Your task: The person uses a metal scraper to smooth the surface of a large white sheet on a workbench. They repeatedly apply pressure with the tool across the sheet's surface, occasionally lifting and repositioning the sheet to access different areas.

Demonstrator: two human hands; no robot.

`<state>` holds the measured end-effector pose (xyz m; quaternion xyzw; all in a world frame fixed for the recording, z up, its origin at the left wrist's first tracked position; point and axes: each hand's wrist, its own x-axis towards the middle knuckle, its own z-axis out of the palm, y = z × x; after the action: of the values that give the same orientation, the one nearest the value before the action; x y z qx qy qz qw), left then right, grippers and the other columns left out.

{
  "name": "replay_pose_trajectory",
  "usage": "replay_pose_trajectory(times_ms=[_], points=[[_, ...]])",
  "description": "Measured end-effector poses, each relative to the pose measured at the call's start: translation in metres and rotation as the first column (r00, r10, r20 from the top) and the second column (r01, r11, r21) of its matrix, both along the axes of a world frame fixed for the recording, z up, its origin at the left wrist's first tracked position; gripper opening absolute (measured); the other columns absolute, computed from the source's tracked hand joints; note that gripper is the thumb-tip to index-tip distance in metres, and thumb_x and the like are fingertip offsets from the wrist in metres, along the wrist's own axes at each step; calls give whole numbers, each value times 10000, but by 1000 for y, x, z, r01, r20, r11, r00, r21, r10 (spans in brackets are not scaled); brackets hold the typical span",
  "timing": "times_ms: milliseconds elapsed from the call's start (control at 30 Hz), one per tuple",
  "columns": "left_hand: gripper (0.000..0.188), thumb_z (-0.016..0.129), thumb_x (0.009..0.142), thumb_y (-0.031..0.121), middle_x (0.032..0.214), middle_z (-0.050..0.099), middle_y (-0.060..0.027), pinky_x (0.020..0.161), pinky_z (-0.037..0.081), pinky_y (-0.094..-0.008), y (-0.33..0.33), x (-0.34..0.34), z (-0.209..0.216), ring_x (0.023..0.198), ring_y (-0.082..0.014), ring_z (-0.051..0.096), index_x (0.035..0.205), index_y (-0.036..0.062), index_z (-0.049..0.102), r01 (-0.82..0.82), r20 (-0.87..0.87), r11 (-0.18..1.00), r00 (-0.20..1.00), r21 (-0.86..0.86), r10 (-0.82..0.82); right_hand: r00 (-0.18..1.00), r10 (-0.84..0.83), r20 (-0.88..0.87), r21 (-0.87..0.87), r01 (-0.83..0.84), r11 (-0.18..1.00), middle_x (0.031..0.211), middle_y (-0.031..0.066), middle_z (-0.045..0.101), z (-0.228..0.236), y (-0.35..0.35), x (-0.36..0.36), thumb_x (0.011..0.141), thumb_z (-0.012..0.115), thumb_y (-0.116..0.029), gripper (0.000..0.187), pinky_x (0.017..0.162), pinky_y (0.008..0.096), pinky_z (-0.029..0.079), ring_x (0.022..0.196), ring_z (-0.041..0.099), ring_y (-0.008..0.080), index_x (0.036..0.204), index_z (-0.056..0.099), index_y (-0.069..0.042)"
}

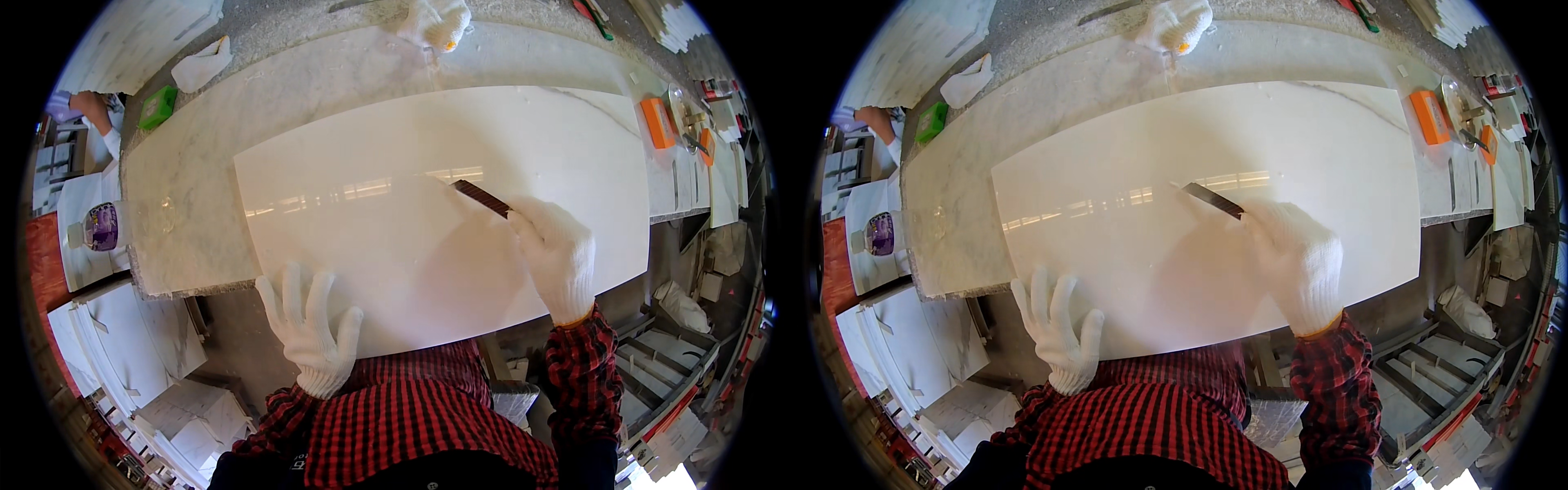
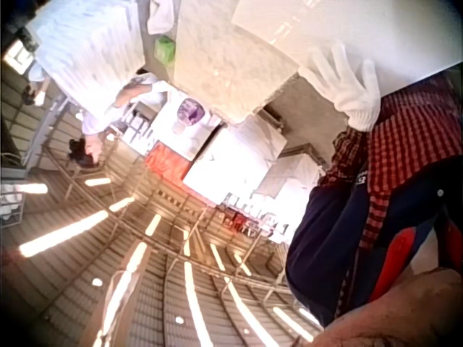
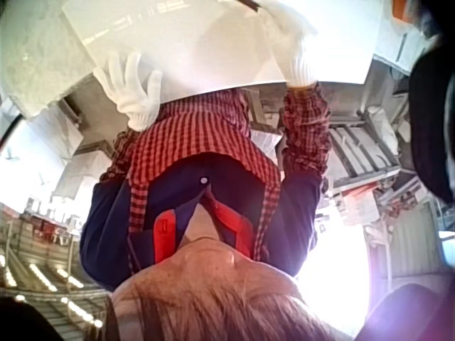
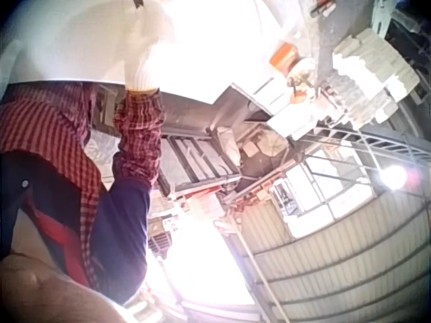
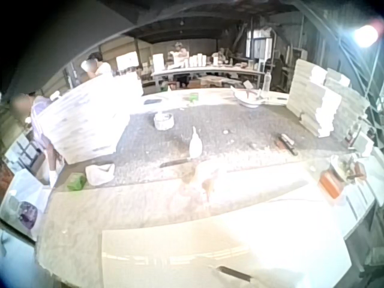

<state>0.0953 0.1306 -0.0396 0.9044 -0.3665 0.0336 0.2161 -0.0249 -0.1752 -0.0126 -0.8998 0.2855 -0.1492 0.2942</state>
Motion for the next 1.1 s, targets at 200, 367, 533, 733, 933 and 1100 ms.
replay_pose_trajectory(times_ms=[200, 367, 533, 733, 933, 1100], points=[[618, 768, 792, 177, 1541, 477, -256, 1236, 214, -654, 0, 0, 2, 1470, -554, 324, 1382, 61, 625, 13, -17, 1000, 1000, 4, -13, 994, 94, 52, -250, -78, 965, 883, 123, 720, 2, -4, -7, 901, 703, -35, 264, 647, 357, 542, 740, 697, 264, 1162, 735, -45], [610, 771, 803, 176, 1555, 471, -241, 1227, 236, -646, 2, -2, 2, 1488, -566, 290, 1388, 79, 629, -4, -31, 1000, 999, 15, 5, 995, -84, -53, 46, 87, 995, 877, 117, 714, 13, -1, -3, 922, 676, -54, 310, 666, 363, 539, 737, 680, 259, 1226, 734, -68], [609, 775, 800, 154, 1557, 471, -244, 1225, 241, -644, 0, -2, 5, 1489, -562, 292, 1386, 79, 630, -1, -58, 1000, 998, -1, 1, 976, -20, -219, -14, 17, 1000, 882, 134, 704, 15, -6, -6, 911, 695, -118, 328, 683, 367, 528, 739, 660, 273, 1236, 739, -107], [615, 783, 795, 150, 1543, 488, -241, 1223, 243, -647, 0, -2, 6, 1481, -560, 308, 1387, 82, 630, -6, -50, 1000, 999, 1, 6, 954, 3, -301, -39, -15, 999, 858, 134, 679, 25, -2, 1, 886, 723, -146, 350, 696, 387, 531, 758, 668, 288, 1235, 741, -121], [612, 784, 798, 149, 1536, 491, -242, 1227, 237, -648, -1, -2, 7, 1476, -553, 321, 1386, 79, 628, -7, -52, 1000, 999, 13, 8, 982, 109, -157, -53, -118, 992, 830, 123, 657, 17, 5, 3, 882, 736, -176, 356, 660, 385, 521, 738, 652, 299, 1237, 744, -143], [615, 783, 803, 146, 1534, 488, -245, 1233, 228, -651, 0, -2, 7, 1468, -543, 335, 1390, 73, 618, 1, -48, 1000, 999, 31, 0, 936, 129, -327, -195, -200, 960, 803, 95, 628, 15, 8, 6, 901, 698, -170, 311, 620, 404, 517, 712, 650, 292, 1209, 745, -184]])
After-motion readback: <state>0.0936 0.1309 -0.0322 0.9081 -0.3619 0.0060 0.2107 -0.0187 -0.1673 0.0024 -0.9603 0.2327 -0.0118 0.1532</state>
